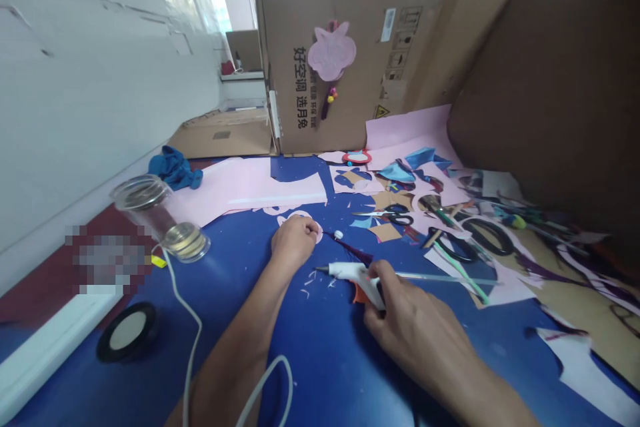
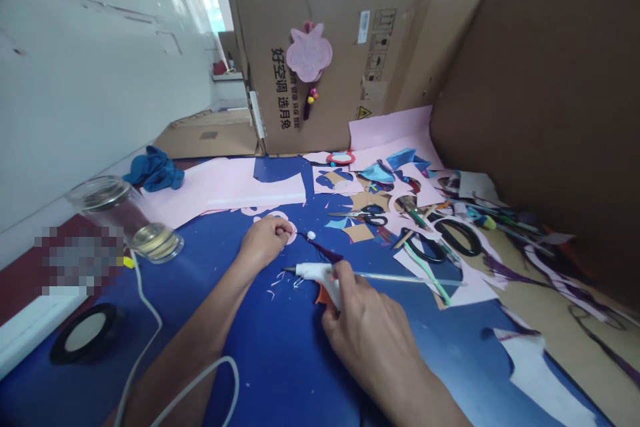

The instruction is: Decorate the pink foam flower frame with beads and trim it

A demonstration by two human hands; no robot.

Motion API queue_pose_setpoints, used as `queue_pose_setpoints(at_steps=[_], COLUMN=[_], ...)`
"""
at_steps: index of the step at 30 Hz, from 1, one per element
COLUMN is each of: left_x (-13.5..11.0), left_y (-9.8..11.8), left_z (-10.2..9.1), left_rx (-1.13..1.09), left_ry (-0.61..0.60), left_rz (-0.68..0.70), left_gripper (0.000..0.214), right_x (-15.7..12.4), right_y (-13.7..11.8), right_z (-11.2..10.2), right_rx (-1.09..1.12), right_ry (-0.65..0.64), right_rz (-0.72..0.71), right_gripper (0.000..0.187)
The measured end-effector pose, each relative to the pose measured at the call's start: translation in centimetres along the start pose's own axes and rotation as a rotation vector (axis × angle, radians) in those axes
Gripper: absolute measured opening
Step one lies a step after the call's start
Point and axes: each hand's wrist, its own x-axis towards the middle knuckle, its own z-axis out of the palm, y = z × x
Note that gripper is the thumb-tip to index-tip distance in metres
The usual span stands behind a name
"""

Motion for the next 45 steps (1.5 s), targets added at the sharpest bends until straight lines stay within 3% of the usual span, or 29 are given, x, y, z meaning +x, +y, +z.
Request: queue_pose_setpoints(at_steps=[5,10,13,15,19,25,35,41,45], left_x=[-0.2,-0.2,-0.2,-0.2,-0.2,-0.2,-0.2,-0.2,-0.1], left_y=[0.2,0.2,0.3,0.4,0.3,0.1,0.2,0.3,0.2], left_z=[-0.2,-0.2,-0.3,-0.3,-0.3,-0.2,0.0,-0.1,-0.2], left_rx=[-0.006,-0.024,-0.027,-0.024,-0.02,-0.04,-0.034,-0.041,-0.04], left_ry=[-0.01,-0.016,-0.023,-0.02,-0.015,0.001,0.013,0.008,0.004], left_rz=[-0.019,-0.02,-0.03,-0.027,-0.02,-0.004,-0.018,-0.01,0.003], left_gripper=[0.023,0.024,0.024,0.024,0.026,0.021,0.006,0.007,0.01], right_x=[-1.9,-3.1,-3.7,-3.8,-3.3,-1.5,2.9,5.9,7.6], right_y=[0.6,1.5,1.9,2.1,1.9,1.3,2.1,1.4,1.3], right_z=[-0.3,-0.4,-0.8,-1.7,-3.7,-5.1,-5.4,-4.5,-3.3], right_rx=[0.238,0.904,1.371,1.627,1.896,1.741,0.822,0.652,0.623], right_ry=[0.03,0.001,-0.164,-0.31,-0.422,-0.403,-0.063,0.078,0.099], right_rz=[0.038,0.269,0.434,0.568,0.682,0.531,0.2,0.083,0.007], right_gripper=[0.018,0.035,0.051,0.052,0.046,0.045,0.061,0.056,0.053])
